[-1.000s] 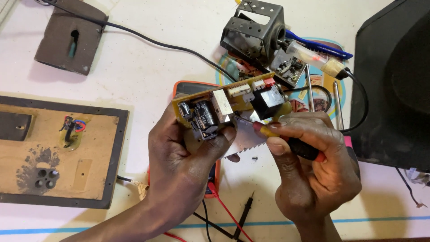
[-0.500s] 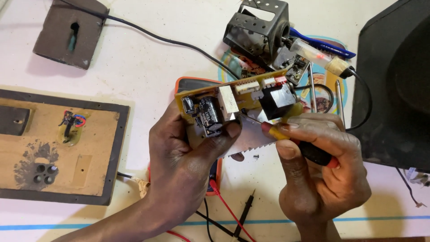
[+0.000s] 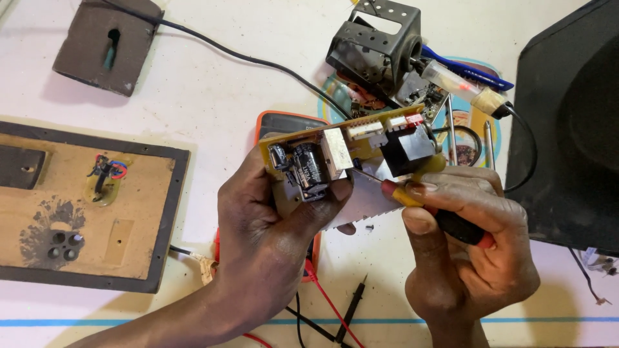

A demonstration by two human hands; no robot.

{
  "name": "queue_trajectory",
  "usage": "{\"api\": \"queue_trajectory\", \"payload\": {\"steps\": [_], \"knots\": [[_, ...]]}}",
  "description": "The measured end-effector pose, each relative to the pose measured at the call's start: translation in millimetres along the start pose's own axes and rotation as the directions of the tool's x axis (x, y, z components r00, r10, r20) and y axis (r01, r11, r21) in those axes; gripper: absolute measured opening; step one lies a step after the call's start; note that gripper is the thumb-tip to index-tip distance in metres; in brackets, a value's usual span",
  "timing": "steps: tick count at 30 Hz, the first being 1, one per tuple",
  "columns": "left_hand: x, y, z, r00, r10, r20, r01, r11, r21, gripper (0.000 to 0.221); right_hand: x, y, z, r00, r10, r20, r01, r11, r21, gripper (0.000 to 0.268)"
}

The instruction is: Assembling a heatsink and electronic components onto a circuit board using a screwdriver

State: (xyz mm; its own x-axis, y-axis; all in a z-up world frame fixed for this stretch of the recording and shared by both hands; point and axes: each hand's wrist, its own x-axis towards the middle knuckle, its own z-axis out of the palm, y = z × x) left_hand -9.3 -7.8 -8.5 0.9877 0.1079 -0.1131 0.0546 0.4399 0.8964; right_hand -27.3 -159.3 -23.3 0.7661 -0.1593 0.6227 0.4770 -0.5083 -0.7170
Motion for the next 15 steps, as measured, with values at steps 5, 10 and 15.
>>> {"api": "queue_trajectory", "payload": {"steps": [5,10,15], "knots": [[0.9,-0.6,-0.3,1.000,-0.010,-0.014,0.010,1.000,0.012,0.032,0.7,-0.9,1.8,1.000,-0.027,-0.004,0.027,1.000,-0.010,0.025],[0.7,-2.9,-0.5,1.000,0.018,-0.021,-0.018,1.000,-0.012,0.030,2.7,-4.9,3.1,0.999,-0.039,0.014,0.039,0.999,0.004,0.023],[2.5,-0.8,-3.4,0.997,0.052,0.059,-0.054,0.998,0.022,0.036,1.3,-3.5,2.0,1.000,-0.008,-0.010,0.008,1.000,0.020,0.024]]}}
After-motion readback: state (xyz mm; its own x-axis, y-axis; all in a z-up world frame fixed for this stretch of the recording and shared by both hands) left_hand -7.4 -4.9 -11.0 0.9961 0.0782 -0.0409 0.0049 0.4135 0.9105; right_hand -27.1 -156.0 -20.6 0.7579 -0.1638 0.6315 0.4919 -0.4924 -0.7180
